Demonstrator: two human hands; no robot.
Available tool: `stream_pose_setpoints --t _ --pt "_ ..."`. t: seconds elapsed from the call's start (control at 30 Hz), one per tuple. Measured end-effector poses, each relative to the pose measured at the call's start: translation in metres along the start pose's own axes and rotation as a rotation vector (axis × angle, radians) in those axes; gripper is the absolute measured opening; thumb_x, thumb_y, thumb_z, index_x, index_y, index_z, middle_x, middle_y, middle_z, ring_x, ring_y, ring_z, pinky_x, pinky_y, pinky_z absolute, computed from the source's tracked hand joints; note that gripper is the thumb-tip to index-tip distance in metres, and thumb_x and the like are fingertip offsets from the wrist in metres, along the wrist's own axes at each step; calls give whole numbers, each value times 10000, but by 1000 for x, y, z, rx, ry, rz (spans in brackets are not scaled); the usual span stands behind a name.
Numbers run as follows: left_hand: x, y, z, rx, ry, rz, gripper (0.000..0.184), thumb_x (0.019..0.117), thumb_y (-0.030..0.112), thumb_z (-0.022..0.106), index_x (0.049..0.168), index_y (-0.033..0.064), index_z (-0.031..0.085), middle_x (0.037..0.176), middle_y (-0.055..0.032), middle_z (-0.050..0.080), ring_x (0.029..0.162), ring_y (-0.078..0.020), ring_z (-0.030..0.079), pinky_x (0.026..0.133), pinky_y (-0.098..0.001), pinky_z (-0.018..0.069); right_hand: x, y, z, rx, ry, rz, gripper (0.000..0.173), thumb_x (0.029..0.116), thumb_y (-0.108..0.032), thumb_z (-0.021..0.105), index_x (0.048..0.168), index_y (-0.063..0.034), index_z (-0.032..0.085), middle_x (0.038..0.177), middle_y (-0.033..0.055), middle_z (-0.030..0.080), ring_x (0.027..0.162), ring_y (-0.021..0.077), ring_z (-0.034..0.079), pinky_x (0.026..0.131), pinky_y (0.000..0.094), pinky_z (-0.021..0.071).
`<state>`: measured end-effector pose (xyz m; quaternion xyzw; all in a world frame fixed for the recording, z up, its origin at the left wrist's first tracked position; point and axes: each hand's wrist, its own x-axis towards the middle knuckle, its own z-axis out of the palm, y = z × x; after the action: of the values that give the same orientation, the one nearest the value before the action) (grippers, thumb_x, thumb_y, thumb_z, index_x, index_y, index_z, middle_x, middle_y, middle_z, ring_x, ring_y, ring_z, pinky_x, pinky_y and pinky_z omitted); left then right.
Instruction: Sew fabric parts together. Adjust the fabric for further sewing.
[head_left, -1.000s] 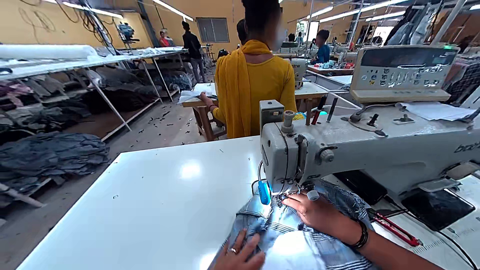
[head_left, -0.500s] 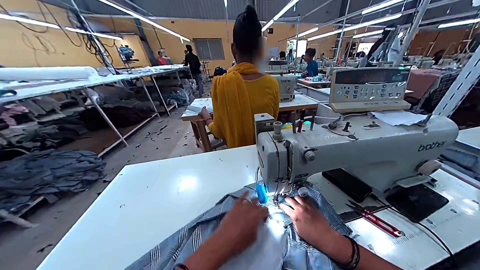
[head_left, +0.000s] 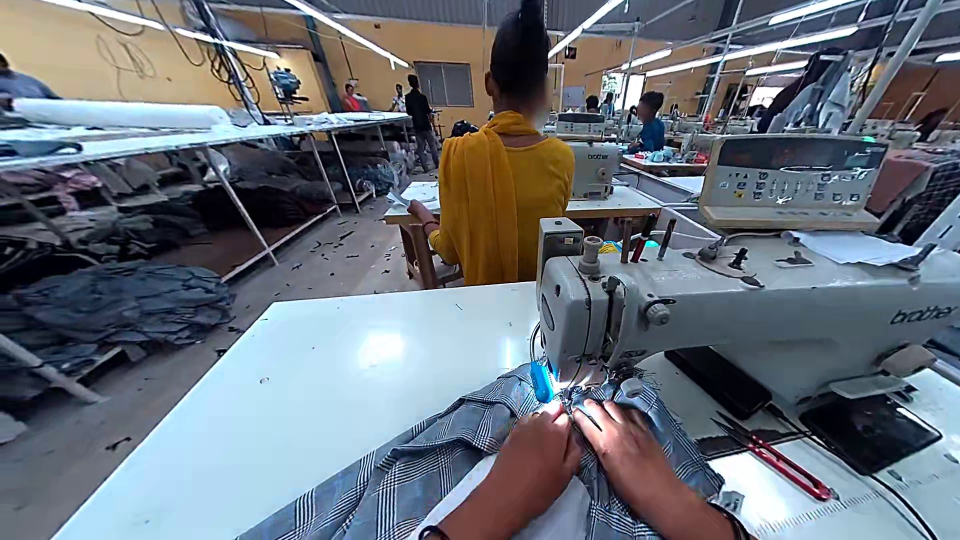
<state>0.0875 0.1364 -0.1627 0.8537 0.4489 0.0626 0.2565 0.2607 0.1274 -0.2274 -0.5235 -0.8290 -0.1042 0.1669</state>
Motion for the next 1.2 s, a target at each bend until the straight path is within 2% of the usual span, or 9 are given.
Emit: stream_pose_setpoints --t 0.07,0.17,0.33,0.53,0.67,0.73,1.03,1.1,1.2 --pt "8 -4 15 14 119 -16 398 1056 163 434 1329 -90 574 1311 -272 622 1251 -395 605 1062 -528 462 -1 0 3 -19 35 -6 338 901 54 588 1189 -50 731 1203 156 716 1089 368 696 818 541 570" --pt "9 -4 24 241 170 -93 437 1064 275 423 1207 -62 661 1194 -263 684 1201 -442 620 995 -618 439 -2 1 -2 -16 -32 22 413 889 78 578 1247 -69 720 1277 139 700 1163 374 672 857 553 564" --pt "19 3 0 431 -140 -416 698 1110 468 258 1376 -117 530 1430 -325 531 1394 -485 442 1125 -661 265 1 -2 -4 6 -87 48 435 898 89 558 1284 -55 698 1335 162 666 1218 405 636 893 537 560" --pt "12 4 -7 308 -215 -497 846 1061 555 403 1565 -102 232 1624 -322 261 1542 -454 194 1220 -620 121 -2 0 -1 76 -108 59 463 913 101 533 1334 -41 663 1397 170 626 1323 415 565 1043 539 496" --pt "0 5 22 394 164 -73 351 975 -15 559 1317 -70 611 1382 -259 603 1315 -450 553 1068 -632 415 -1 -1 -9 122 -213 102 482 955 89 487 1401 -46 608 1465 190 566 1388 447 489 1075 628 432" --pt "1 -5 39 463 333 159 392 861 -151 574 1212 -30 699 1329 -150 681 1225 -332 655 1016 -522 484 0 -3 -10 133 -238 122 478 968 76 475 1414 -47 595 1483 192 550 1403 458 468 1076 663 408" --pt "14 -28 56 229 556 137 286 972 132 527 1035 -13 765 1043 -193 742 973 -364 721 883 -554 518 -18 25 -20 329 17 19 406 904 94 507 1227 -26 720 1289 170 684 1197 328 666 1002 465 546" --pt "15 -29 59 212 584 108 277 957 132 548 1034 -6 775 1079 -192 741 992 -366 718 878 -559 519 -34 49 -36 385 229 149 304 927 49 504 1134 50 727 1112 211 727 993 326 731 863 442 602" --pt "10 -25 55 141 473 58 296 975 136 533 1102 -18 752 1257 -202 694 1179 -375 656 1000 -592 445 -66 88 -51 620 233 590 335 995 -5 442 1257 136 595 1136 239 684 999 273 711 867 411 593"
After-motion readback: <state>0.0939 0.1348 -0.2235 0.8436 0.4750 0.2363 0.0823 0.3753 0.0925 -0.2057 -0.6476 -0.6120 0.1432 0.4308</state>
